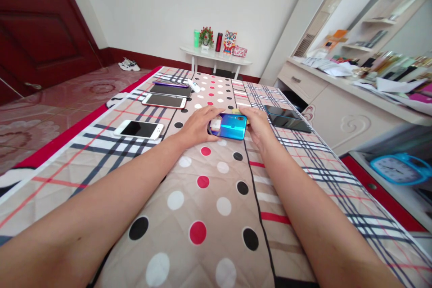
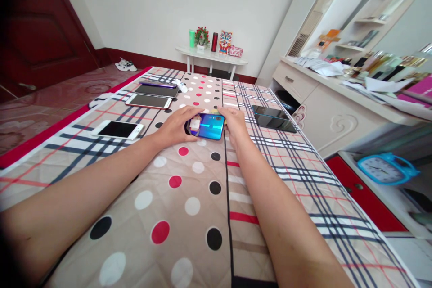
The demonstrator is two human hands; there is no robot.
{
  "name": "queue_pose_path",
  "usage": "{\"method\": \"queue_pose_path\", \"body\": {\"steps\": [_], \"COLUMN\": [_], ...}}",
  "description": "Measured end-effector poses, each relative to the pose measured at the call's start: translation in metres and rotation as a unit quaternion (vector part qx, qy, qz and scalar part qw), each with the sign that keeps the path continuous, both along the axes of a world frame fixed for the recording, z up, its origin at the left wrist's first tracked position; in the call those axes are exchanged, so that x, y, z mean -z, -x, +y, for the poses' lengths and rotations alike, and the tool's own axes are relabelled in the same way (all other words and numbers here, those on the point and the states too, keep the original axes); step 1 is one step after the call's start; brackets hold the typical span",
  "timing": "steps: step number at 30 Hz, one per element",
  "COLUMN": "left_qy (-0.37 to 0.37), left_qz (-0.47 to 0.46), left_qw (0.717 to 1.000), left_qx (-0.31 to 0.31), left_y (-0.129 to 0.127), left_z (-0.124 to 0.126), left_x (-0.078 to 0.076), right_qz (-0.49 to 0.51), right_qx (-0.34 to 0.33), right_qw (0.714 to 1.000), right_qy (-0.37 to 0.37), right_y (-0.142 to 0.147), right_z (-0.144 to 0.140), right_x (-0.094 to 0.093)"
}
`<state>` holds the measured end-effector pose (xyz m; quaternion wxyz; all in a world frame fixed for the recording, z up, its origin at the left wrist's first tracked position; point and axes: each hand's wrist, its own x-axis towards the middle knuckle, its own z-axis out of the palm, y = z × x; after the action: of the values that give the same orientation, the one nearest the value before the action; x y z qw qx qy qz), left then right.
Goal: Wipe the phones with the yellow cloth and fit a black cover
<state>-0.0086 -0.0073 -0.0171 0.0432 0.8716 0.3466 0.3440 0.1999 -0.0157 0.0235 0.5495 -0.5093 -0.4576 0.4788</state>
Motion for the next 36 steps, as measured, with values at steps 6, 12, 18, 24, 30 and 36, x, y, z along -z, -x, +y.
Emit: {"method": "queue_pose_path", "body": {"steps": [6, 12, 18, 24, 30, 36], "left_qy": [0.010, 0.046, 0.110, 0.149, 0.147, 0.123], "left_qz": [-0.020, -0.022, -0.016, -0.028, -0.008, -0.019], "left_qw": [0.999, 0.998, 0.982, 0.964, 0.959, 0.962], "left_qx": [0.043, -0.044, -0.150, -0.219, -0.242, -0.242], "left_y": [0.003, 0.000, -0.001, 0.000, -0.002, -0.002], "left_z": [0.003, -0.002, -0.007, -0.008, -0.011, -0.010], "left_x": [0.003, 0.000, -0.005, -0.009, -0.011, -0.007], "right_qz": [-0.046, -0.064, -0.088, -0.153, -0.127, -0.012], "right_qx": [-0.062, -0.022, 0.038, 0.004, 0.000, 0.020], "right_qw": [0.997, 0.998, 0.992, 0.983, 0.990, 0.999], "right_qy": [0.002, -0.002, -0.076, -0.104, -0.061, 0.042], "right_y": [-0.008, -0.011, -0.009, -0.001, 0.008, 0.021], "right_z": [0.000, 0.003, 0.010, 0.006, 0.000, -0.007], "right_x": [-0.002, 0.000, 0.021, 0.026, 0.023, 0.017]}}
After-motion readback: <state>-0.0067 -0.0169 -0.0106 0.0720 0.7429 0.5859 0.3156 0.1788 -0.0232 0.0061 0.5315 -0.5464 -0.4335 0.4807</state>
